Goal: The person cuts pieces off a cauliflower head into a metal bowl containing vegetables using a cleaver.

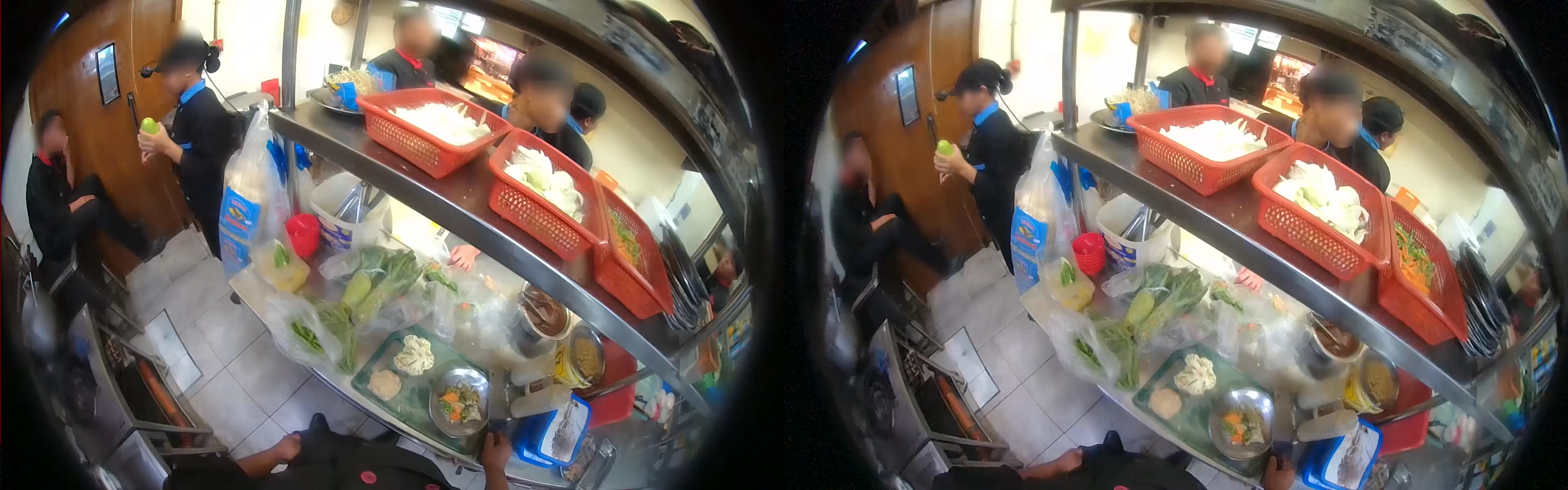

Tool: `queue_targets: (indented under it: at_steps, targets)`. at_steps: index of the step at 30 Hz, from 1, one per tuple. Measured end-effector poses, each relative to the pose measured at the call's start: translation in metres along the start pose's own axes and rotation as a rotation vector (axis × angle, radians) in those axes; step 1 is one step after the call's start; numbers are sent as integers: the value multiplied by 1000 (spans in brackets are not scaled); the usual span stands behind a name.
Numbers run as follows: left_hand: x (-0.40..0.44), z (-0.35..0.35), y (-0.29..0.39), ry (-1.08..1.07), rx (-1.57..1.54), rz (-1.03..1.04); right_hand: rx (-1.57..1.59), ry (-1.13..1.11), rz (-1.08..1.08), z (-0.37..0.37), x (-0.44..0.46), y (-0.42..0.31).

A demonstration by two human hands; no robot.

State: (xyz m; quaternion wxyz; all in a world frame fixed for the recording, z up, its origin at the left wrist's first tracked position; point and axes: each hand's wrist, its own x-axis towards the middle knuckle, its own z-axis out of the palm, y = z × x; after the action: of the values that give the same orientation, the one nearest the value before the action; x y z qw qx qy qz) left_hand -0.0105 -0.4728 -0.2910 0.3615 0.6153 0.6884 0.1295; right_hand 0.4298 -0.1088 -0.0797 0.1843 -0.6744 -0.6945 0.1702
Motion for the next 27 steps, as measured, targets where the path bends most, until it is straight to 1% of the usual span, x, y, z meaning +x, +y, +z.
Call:
queue_targets:
  at_steps: [1,2,3,4,6,7,9,10,12,13,15,16,19,20,23,27]
  targets:
    - [-2,3,12,73,-120,85,-3,3,0,1,0,3]
    - [-1,-3,21,146,-239,169,69,5,7,-2,-2,2]
    - [3,-6,25,144,-286,162,141,7,13,-2,-3,1]
    - [10,-10,29,105,-273,110,137,11,12,0,-1,5]
    - [17,-12,28,51,-263,45,32,11,-59,1,1,15]
    - [16,-12,28,37,-263,34,22,11,-58,0,4,20]
    - [20,-15,22,-2,-261,1,-65,-90,-82,-9,4,16]
    - [21,-15,19,-17,-261,-8,-82,-83,-81,-11,5,16]
    - [24,-11,14,-45,-263,-17,-97,-160,-53,-22,9,21]
    - [25,-7,13,-54,-267,-17,-129,-157,-60,-31,11,24]
    - [22,1,10,-67,-280,-19,-97,-156,-64,-42,11,16]
    - [22,1,9,-72,-279,-20,-170,-134,-136,-49,9,9]
    - [23,-1,9,-82,-281,-21,-219,-82,-220,-51,11,20]
    - [23,-1,9,-88,-281,-21,-235,-12,-223,-48,9,19]
    - [20,-2,11,-88,-286,-37,-181,31,-226,-42,10,15]
    - [14,-1,14,-90,-288,-53,-106,-1,-186,-40,18,-2]
